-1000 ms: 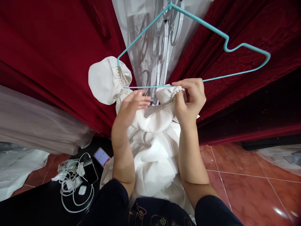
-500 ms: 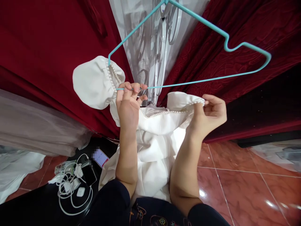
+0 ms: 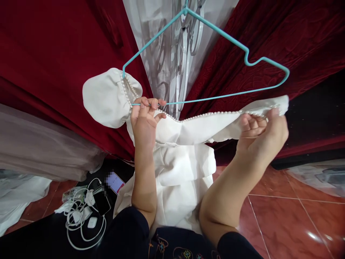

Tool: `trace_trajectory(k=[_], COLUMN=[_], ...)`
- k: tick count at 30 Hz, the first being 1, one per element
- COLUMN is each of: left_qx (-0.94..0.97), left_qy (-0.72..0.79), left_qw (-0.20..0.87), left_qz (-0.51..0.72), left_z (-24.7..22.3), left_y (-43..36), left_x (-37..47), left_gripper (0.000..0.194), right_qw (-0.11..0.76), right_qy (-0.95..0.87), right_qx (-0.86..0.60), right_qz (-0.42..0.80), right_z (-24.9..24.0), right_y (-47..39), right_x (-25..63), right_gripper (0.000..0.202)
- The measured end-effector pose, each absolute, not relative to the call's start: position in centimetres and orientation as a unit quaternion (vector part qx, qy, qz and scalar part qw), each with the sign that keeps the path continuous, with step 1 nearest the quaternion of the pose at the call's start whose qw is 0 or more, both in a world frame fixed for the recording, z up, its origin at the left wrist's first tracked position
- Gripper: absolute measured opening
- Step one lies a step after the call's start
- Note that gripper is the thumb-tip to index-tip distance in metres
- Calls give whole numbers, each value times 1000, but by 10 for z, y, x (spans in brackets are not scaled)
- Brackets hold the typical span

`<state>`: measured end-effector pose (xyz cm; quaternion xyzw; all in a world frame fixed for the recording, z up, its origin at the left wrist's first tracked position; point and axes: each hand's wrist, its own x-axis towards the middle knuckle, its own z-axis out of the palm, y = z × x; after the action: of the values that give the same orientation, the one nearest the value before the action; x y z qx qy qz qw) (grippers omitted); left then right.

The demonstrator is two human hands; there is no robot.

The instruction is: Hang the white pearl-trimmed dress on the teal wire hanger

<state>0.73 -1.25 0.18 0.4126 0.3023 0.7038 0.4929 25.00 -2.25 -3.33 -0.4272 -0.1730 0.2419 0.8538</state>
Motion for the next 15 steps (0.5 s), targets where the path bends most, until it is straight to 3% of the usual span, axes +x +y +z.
trace_trajectory(k=[6,13,15], left_qx=[424,436,441], left_qy=[278,276,277], left_qw=[487,488,484], left_qz=[711,704,703], left_z=[4,4,4], left_y=[-13,-18,-20], left_x=[-2,-2,-1], left_gripper=[13,14,16], right_qw=[878,833,832], right_qy=[-259,-295,-281], right_qx=[-372,-464,-472], right_qz=[156,60,80], right_z=[15,36,36], right_y=[-2,27,30], right_x=[236,246,253], right_gripper=[25,33,39])
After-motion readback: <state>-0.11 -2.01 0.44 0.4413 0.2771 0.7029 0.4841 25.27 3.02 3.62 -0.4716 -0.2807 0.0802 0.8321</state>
